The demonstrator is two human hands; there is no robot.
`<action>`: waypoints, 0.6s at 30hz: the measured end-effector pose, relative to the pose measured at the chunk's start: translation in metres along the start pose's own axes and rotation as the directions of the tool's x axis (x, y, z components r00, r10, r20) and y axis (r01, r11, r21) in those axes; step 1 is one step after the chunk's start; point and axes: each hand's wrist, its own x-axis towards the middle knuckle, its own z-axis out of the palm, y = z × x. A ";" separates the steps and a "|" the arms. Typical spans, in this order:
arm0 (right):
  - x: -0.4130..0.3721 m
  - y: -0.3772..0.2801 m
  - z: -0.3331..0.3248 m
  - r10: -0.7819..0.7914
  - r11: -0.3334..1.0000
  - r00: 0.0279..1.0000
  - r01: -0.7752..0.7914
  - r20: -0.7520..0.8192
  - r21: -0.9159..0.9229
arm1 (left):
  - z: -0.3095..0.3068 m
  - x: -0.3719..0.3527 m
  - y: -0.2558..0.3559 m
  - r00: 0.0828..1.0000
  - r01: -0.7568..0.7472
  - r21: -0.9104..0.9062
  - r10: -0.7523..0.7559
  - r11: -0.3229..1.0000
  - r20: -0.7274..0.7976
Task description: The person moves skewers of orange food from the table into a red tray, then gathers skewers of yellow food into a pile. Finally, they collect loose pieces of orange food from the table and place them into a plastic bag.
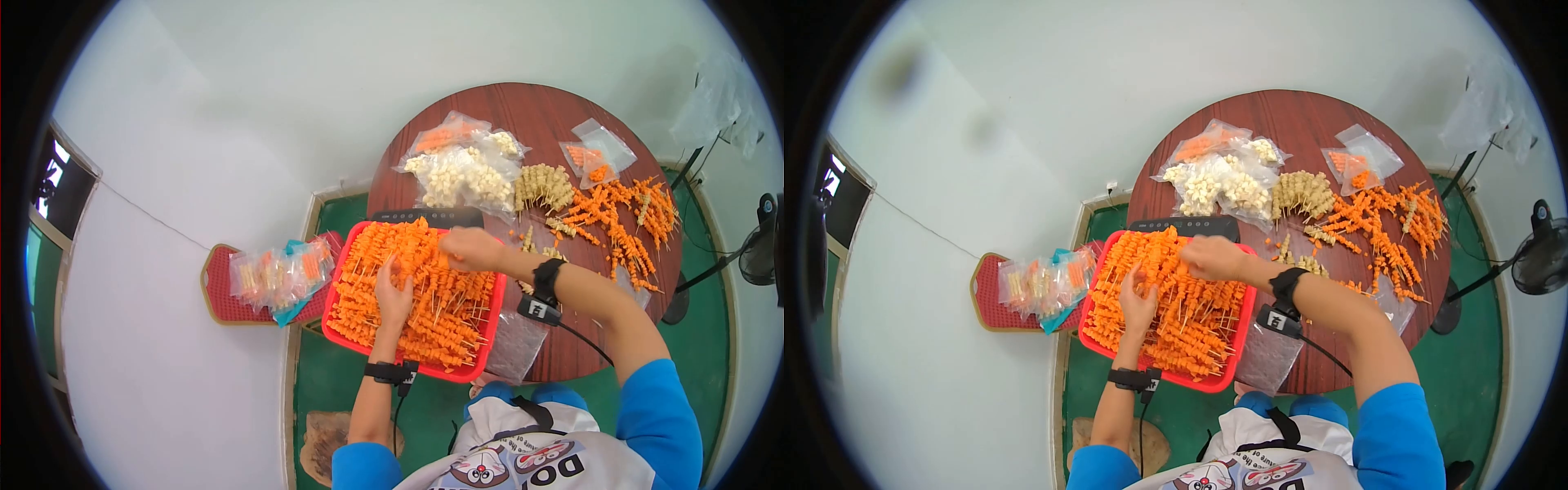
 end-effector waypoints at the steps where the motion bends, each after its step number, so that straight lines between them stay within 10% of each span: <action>1: 0.003 -0.005 -0.009 0.000 1.000 1.000 0.000 0.003 0.000 | -0.001 0.001 0.006 0.999 -0.038 -0.007 0.038 0.999 0.000; 3: 0.009 -0.013 -0.021 0.640 0.755 0.691 -0.482 -0.337 0.445 | 0.005 0.004 0.013 0.997 -0.072 -0.023 0.072 0.997 0.000; 4: 0.009 -0.013 -0.021 0.642 0.754 0.691 -0.487 -0.333 0.442 | 0.011 0.008 0.017 0.985 -0.172 0.049 0.170 0.984 0.042; 6: 0.010 -0.012 -0.022 0.954 0.088 0.264 -0.703 0.144 0.706 | 0.026 0.014 0.024 0.960 -0.275 0.114 0.266 0.955 0.093; 7: 0.007 -0.012 -0.016 0.915 -0.093 0.209 -0.722 0.345 0.685 | 0.038 0.016 0.027 0.960 -0.264 0.098 0.251 0.960 0.123; 12: -0.010 -0.020 0.027 0.871 -0.183 0.153 -0.781 0.467 0.597 | 0.046 0.016 0.025 0.922 -0.385 0.210 0.363 0.899 0.134; 16: -0.011 -0.017 0.026 0.797 -0.369 0.091 -0.709 0.597 0.601 | -0.019 -0.013 0.019 0.985 0.167 0.599 -0.151 0.783 -0.077; 18: -0.011 -0.008 0.026 0.791 -0.242 0.120 -0.840 0.601 0.486 | -0.029 -0.029 0.001 0.975 0.187 0.620 -0.221 0.762 -0.022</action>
